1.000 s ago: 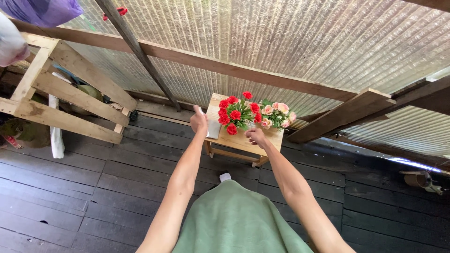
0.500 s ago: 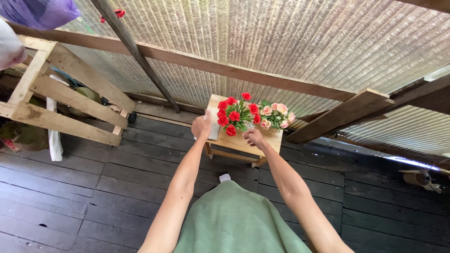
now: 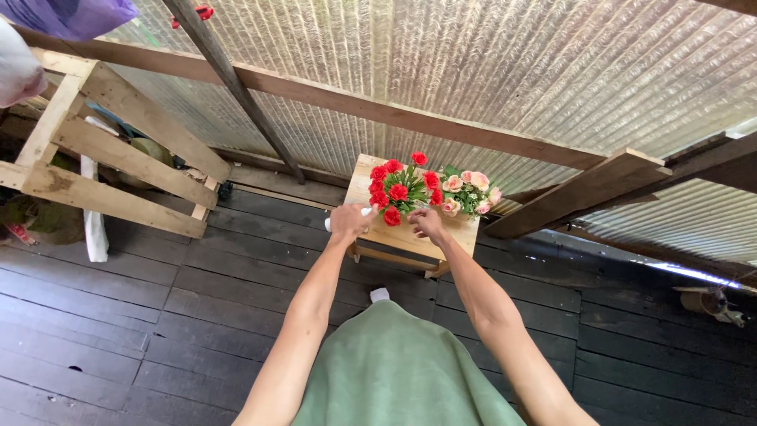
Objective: The person is spraying water on two vases of flowers on a small wooden table.
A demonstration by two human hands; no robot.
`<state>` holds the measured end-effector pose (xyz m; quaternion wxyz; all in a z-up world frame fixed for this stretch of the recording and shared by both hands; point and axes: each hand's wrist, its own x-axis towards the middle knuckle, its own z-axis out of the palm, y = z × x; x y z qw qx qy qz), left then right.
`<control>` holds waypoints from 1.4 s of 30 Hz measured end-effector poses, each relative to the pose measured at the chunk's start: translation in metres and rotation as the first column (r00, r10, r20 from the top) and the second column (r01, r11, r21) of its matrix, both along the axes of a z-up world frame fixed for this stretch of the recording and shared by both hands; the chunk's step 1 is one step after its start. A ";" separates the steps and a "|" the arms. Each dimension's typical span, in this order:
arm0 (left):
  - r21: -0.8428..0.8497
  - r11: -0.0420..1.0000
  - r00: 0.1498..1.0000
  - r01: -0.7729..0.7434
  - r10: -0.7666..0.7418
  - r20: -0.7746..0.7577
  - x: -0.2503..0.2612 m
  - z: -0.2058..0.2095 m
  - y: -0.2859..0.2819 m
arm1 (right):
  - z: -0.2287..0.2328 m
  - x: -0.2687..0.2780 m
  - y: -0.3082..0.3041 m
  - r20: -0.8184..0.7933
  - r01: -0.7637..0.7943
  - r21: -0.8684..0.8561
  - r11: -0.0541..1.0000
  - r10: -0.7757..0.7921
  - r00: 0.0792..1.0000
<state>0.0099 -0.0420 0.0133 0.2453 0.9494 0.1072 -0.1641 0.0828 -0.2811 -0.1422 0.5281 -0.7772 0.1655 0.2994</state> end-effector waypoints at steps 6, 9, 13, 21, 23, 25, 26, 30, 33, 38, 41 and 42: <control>-0.025 0.938 0.938 -0.345 0.344 -0.028 0.002 -0.058 0.006 | 0.005 -0.004 0.000 -0.029 -0.027 -0.025 0.999 0.027 0.999; -0.256 0.718 0.750 -0.648 0.660 -0.046 0.001 -0.034 0.004 | 0.012 -0.006 -0.004 -0.056 -0.039 -0.052 0.998 0.036 0.998; -0.236 0.706 0.734 -0.668 0.677 -0.050 0.007 -0.045 0.002 | 0.018 -0.009 -0.008 -0.050 -0.050 -0.061 0.997 0.047 0.998; 0.150 0.972 0.979 0.179 -0.190 0.067 -0.004 -0.004 -0.003 | 0.012 -0.010 -0.013 -0.060 -0.090 -0.028 0.996 0.088 0.994; 0.139 0.978 0.984 0.156 -0.165 0.060 -0.006 0.007 -0.003 | 0.012 -0.009 -0.013 -0.062 -0.094 -0.026 0.995 0.093 0.994; 0.126 0.983 0.989 0.132 -0.139 0.049 -0.006 0.001 -0.002 | 0.012 -0.009 -0.014 -0.067 -0.100 -0.025 0.995 0.099 0.993; 0.083 0.995 0.997 0.058 -0.063 0.053 -0.005 -0.009 -0.001 | 0.013 -0.010 -0.014 -0.070 -0.104 -0.027 0.994 0.102 0.992; 0.025 0.975 0.975 -0.220 0.219 0.030 0.008 -0.056 0.002 | 0.023 -0.014 -0.012 -0.067 -0.098 -0.045 0.994 0.095 0.993; -0.388 0.628 0.688 -0.674 0.725 -0.022 0.010 -0.033 0.001 | 0.016 -0.011 -0.012 -0.071 -0.107 -0.043 0.993 0.103 0.992; -0.491 0.252 0.405 -0.834 0.884 -0.233 0.016 -0.030 -0.012 | 0.015 -0.012 -0.012 -0.075 -0.100 -0.031 0.994 0.098 0.992; -0.344 0.601 0.653 -0.721 0.756 -0.048 0.019 -0.041 -0.012 | 0.018 -0.013 -0.013 -0.085 -0.105 -0.011 0.994 0.104 0.991; -0.152 0.842 0.843 -0.518 0.532 0.077 0.020 -0.050 -0.012 | 0.018 -0.014 -0.015 -0.086 -0.114 -0.011 0.993 0.113 0.990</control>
